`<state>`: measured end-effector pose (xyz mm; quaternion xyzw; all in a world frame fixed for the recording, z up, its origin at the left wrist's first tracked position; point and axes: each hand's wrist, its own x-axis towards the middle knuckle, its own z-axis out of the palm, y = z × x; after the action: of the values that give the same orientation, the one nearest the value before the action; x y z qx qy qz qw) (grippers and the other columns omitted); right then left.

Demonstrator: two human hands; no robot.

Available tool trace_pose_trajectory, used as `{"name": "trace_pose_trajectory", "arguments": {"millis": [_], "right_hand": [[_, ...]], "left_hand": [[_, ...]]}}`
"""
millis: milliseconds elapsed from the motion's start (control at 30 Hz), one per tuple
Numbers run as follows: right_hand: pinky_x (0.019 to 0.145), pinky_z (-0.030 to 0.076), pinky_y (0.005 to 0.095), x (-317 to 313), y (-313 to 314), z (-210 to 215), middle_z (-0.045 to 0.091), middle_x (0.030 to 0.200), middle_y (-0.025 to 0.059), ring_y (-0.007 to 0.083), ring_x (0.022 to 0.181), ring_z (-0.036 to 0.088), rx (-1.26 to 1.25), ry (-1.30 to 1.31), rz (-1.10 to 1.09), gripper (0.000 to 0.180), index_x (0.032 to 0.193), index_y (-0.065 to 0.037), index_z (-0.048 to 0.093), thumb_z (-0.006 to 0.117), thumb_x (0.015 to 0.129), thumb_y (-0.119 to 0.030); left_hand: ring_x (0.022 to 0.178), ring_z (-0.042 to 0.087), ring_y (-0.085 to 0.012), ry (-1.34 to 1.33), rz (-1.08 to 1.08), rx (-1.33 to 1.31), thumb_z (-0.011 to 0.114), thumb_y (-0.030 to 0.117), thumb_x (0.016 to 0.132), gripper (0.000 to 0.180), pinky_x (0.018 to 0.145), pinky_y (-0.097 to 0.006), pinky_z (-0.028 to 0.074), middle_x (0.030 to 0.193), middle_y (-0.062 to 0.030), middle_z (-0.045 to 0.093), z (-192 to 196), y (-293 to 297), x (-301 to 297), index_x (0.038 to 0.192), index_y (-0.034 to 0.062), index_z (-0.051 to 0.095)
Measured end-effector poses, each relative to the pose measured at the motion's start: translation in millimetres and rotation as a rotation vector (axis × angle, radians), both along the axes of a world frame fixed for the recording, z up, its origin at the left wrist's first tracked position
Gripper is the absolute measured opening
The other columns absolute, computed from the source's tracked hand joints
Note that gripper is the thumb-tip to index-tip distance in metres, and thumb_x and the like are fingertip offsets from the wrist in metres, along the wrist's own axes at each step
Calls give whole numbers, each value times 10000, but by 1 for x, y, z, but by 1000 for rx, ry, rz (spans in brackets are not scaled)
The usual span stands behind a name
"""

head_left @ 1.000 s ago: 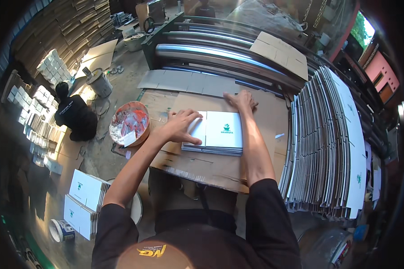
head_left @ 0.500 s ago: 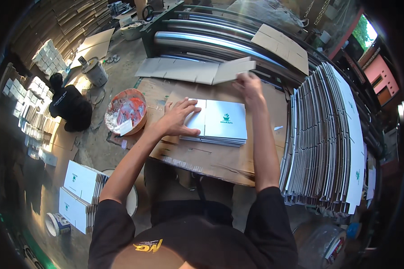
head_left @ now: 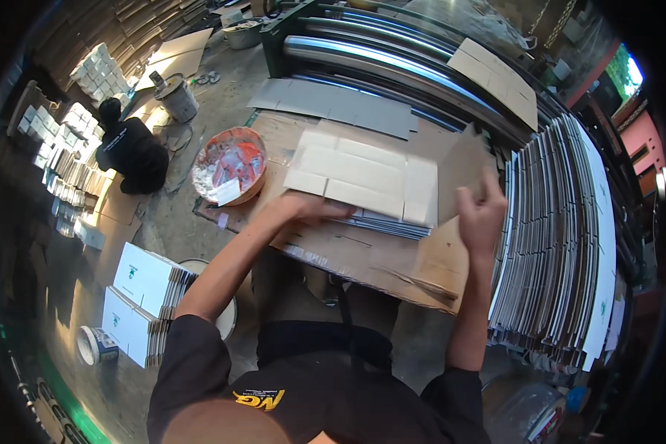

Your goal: The person folds flaps on cardboard box blanks, aligns and stacks them, and places the stack onto an adjacent pile. The person then takes another batch of cardboard blanks from a pile and bends them along their crease lines.

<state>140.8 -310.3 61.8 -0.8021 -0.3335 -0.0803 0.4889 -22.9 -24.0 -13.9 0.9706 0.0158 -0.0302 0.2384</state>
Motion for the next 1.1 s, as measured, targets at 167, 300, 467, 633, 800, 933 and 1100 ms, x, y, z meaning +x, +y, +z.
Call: {"name": "trace_pose_trajectory", "arguments": {"millis": [167,300,467,633,800,933,1100], "right_hand": [[868,586,502,-38,60,-30,733,966,265,430,917,729,-760,-57,352,911,1585,-98,480,847,755,-172],[1065,490,529,-20,70,-26,653,1288,217,399,1238,623,-836,-14,405,990,1499,-166,538,966,622,-331],[1280,155,710,19,80,-50,457,1507,134,418,1519,353,-749,-77,571,1026,1370,-195,519,976,501,-494],[1289,102,719,24,87,-51,453,1514,130,414,1536,339,-794,-46,585,1057,1381,-198,504,965,482,-509],[1298,102,700,18,83,-53,431,1563,142,407,1557,319,-758,-52,577,1121,1437,-199,479,975,480,-510],[1314,107,660,17,82,-59,373,1641,177,413,1586,267,-765,-72,553,1188,1486,-184,458,991,482,-529],[1320,141,629,15,88,-53,385,1640,185,399,1579,284,-805,-43,556,1200,1499,-145,468,1002,487,-506]], "left_hand": [[1242,635,-338,-275,-129,-8,749,481,930,553,1098,-447,483,1342,-116,692,-24,8,-9,1371,154,676],[1223,643,-339,-394,-187,128,738,458,932,489,1074,-478,495,1315,-116,705,-41,14,-4,1321,163,712],[1154,663,-327,-276,-80,-183,742,441,932,484,1026,-436,524,1300,-118,704,-43,12,-8,1305,136,698],[1131,683,-315,-244,-1,-160,796,408,886,522,1002,-429,539,1246,-136,726,-34,3,-7,1294,93,709],[1157,681,-335,-222,102,-268,799,436,885,575,1015,-427,535,1263,-155,727,-40,1,-17,1329,83,704],[1237,639,-369,-200,178,-137,803,498,879,655,1057,-427,510,1395,-182,656,-30,-8,-33,1363,73,682],[1112,674,-334,-224,352,-152,854,373,868,537,942,-420,536,1253,-194,685,12,-19,-101,1244,10,727]]}}
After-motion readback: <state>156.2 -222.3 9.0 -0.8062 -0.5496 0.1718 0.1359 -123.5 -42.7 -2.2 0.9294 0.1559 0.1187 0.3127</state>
